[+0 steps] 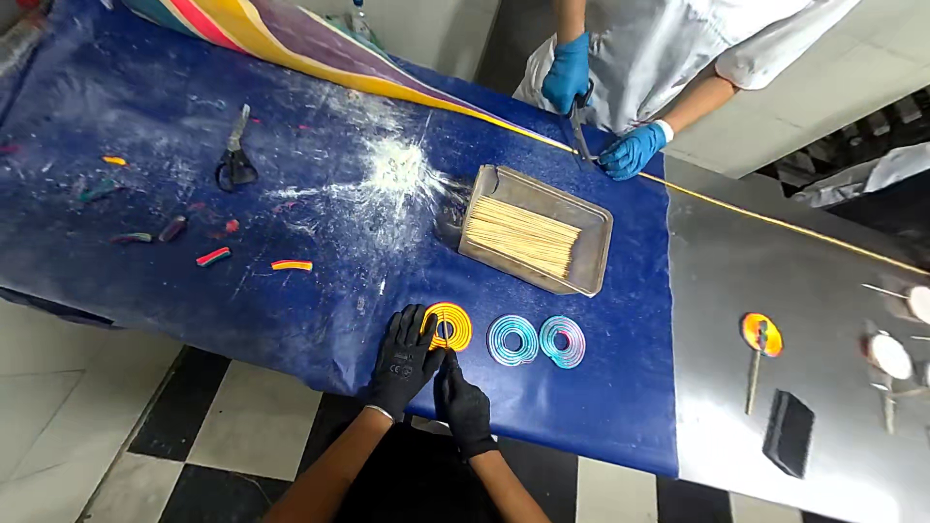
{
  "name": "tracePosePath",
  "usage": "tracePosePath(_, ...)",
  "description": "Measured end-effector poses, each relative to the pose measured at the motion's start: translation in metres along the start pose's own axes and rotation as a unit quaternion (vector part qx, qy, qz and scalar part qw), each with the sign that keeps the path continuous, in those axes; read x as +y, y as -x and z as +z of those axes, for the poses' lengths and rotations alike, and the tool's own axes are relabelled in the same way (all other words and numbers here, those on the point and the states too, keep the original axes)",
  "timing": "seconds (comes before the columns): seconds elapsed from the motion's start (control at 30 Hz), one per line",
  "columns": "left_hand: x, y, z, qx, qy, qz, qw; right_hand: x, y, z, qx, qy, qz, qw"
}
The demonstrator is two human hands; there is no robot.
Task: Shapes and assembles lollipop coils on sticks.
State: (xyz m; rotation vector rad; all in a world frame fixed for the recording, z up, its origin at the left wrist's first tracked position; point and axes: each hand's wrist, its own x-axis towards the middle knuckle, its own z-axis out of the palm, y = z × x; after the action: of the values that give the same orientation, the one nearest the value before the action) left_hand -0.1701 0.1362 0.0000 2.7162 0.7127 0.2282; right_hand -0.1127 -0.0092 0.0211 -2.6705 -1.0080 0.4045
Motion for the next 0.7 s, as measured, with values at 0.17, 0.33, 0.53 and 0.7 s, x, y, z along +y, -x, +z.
tracePosePath(0.17, -0.001, 0.001, 0.001, -0.011, -0.003, 0.002, 1.000, -0.009, -0.001, -0.007, -0.074, 0.016, 0.037, 0.996)
tracePosePath(0.33, -0.006, -0.014, -0.007, 0.050, 0.080, -0.041, 0.995, -0.014, -0.006, -0.013, -0.130, 0.023, 0.079, 0.988)
tracePosePath(0.53, -0.004, -0.069, -0.023, -0.093, 0.054, -0.141, 0.984, -0.015, -0.006, -0.020, -0.157, 0.020, 0.078, 0.984)
tracePosePath(0.7, 0.008, -0.087, -0.042, -0.171, -0.013, -0.180, 0.969, 0.008, -0.036, -0.030, 0.064, -0.013, -0.126, 0.990)
